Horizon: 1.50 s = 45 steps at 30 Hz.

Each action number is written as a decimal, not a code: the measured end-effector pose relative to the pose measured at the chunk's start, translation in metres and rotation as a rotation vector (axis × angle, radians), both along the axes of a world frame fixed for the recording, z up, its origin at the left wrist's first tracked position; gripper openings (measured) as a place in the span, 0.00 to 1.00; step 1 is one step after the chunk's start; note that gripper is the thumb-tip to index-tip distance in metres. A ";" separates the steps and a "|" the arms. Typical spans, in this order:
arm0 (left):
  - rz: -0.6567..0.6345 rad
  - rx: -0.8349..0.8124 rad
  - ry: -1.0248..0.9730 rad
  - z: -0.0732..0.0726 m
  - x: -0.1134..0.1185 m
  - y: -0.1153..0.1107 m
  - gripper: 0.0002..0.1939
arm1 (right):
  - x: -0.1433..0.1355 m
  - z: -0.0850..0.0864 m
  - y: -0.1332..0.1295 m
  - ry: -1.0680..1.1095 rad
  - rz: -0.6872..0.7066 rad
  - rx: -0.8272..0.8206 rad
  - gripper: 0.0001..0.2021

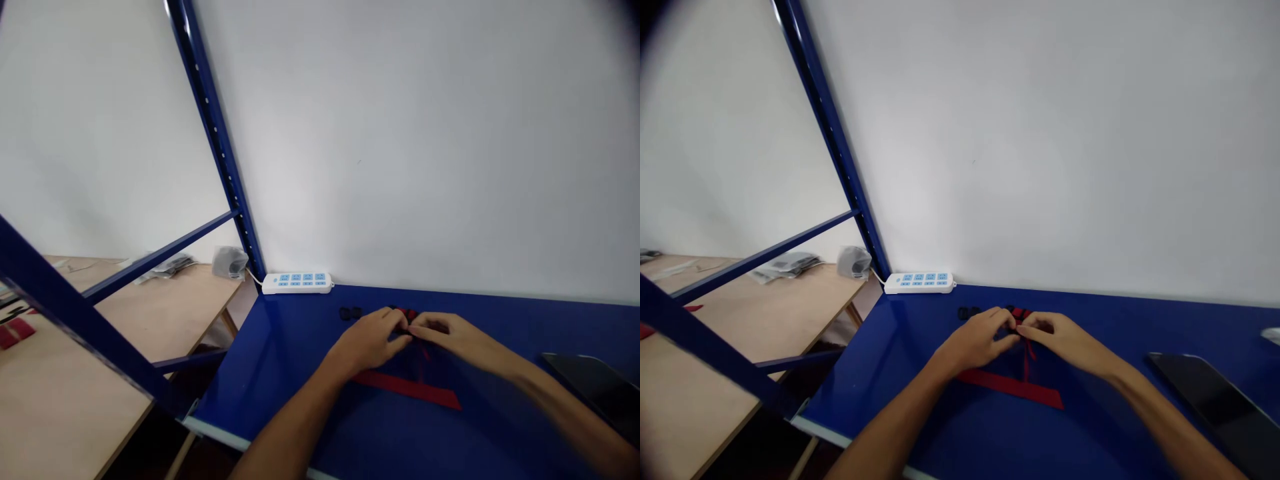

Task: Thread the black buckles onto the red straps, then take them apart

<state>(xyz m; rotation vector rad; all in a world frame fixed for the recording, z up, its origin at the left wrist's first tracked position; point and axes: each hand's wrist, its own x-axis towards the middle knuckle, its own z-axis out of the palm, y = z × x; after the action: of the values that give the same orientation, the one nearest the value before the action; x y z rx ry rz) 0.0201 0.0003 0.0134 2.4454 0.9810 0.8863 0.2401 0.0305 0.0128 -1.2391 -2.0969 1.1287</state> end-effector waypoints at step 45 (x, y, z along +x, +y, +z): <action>0.090 0.085 -0.059 0.018 -0.005 0.004 0.09 | -0.018 -0.008 -0.005 0.399 -0.058 -0.061 0.16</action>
<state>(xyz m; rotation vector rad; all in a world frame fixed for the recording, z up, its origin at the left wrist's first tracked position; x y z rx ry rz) 0.0154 0.0041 0.0315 2.4465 1.0601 1.0441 0.2221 0.0255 0.0049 -0.9954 -1.7305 1.2997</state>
